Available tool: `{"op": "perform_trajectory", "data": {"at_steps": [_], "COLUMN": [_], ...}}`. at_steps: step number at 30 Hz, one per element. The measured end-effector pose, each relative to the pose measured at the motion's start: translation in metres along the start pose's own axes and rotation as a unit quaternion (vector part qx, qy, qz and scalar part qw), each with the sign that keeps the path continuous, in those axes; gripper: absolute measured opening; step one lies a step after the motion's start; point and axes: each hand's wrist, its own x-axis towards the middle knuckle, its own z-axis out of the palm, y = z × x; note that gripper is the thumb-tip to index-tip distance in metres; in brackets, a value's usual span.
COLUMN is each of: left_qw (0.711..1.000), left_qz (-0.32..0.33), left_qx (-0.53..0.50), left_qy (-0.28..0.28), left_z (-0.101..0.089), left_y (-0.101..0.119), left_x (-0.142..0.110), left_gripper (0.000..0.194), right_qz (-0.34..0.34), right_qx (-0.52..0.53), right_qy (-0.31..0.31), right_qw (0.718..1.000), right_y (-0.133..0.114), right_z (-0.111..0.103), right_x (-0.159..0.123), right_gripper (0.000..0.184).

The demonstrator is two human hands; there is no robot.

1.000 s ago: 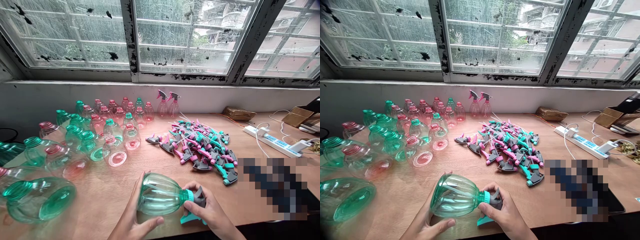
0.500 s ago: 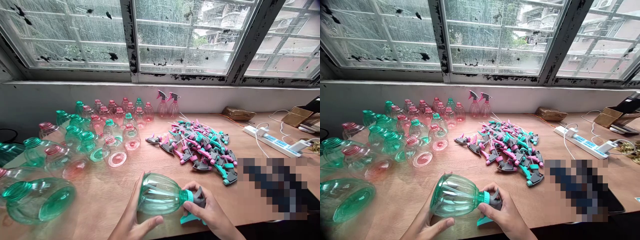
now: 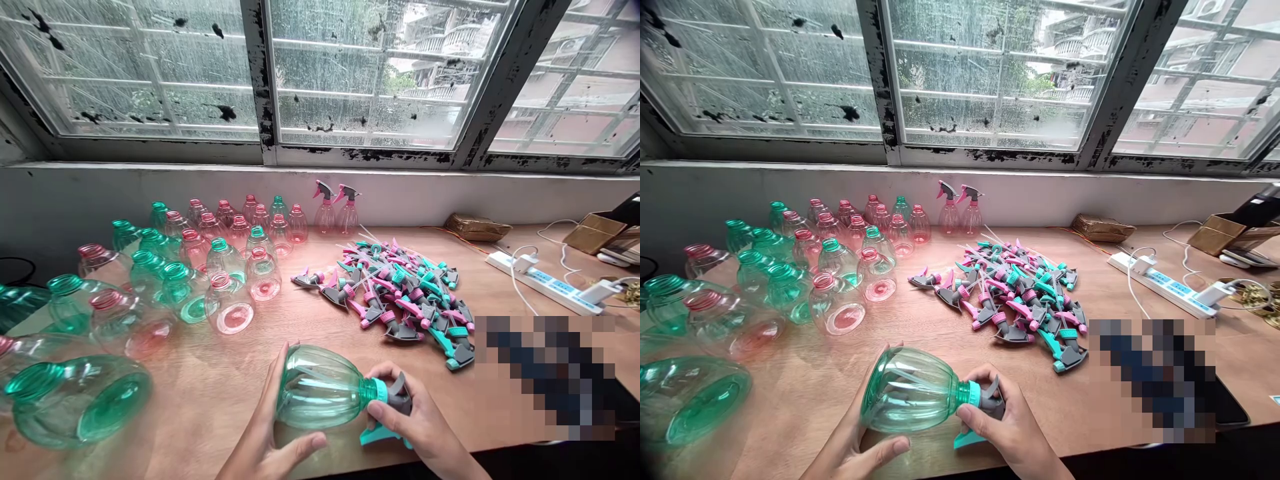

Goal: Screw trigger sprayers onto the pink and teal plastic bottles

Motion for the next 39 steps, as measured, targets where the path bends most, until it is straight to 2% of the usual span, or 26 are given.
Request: {"op": "perform_trajectory", "data": {"at_steps": [11,16,26,33,39], "left_qw": [1.0,1.0,0.999,1.0,0.998], "left_qz": [0.019,-0.005,0.004,-0.002,0.008], "left_qx": [-0.012,0.0,-0.031,-0.021,-0.042], "left_qy": [0.016,0.014,0.013,0.01,0.036], "left_z": [0.004,0.002,0.005,0.002,0.004], "left_y": [0.003,0.001,-0.001,-0.002,-0.008], "left_x": [0.001,0.0,0.004,0.002,0.004], "left_gripper": [0.088,0.101,0.093,0.103,0.098], "right_qz": [0.008,0.004,0.004,0.002,0.01], "right_qx": [0.007,-0.006,-0.008,-0.013,-0.017], "right_qy": [0.013,-0.002,-0.001,-0.003,-0.003], "right_qw": [1.0,1.0,1.0,1.0,1.0], "right_y": [0.003,0.002,0.0,0.002,0.001], "right_z": [0.0,0.0,-0.001,-0.001,-0.002], "right_x": [0.001,0.0,0.001,0.0,0.001], "right_gripper": [0.043,0.043,0.043,0.046,0.044]}}
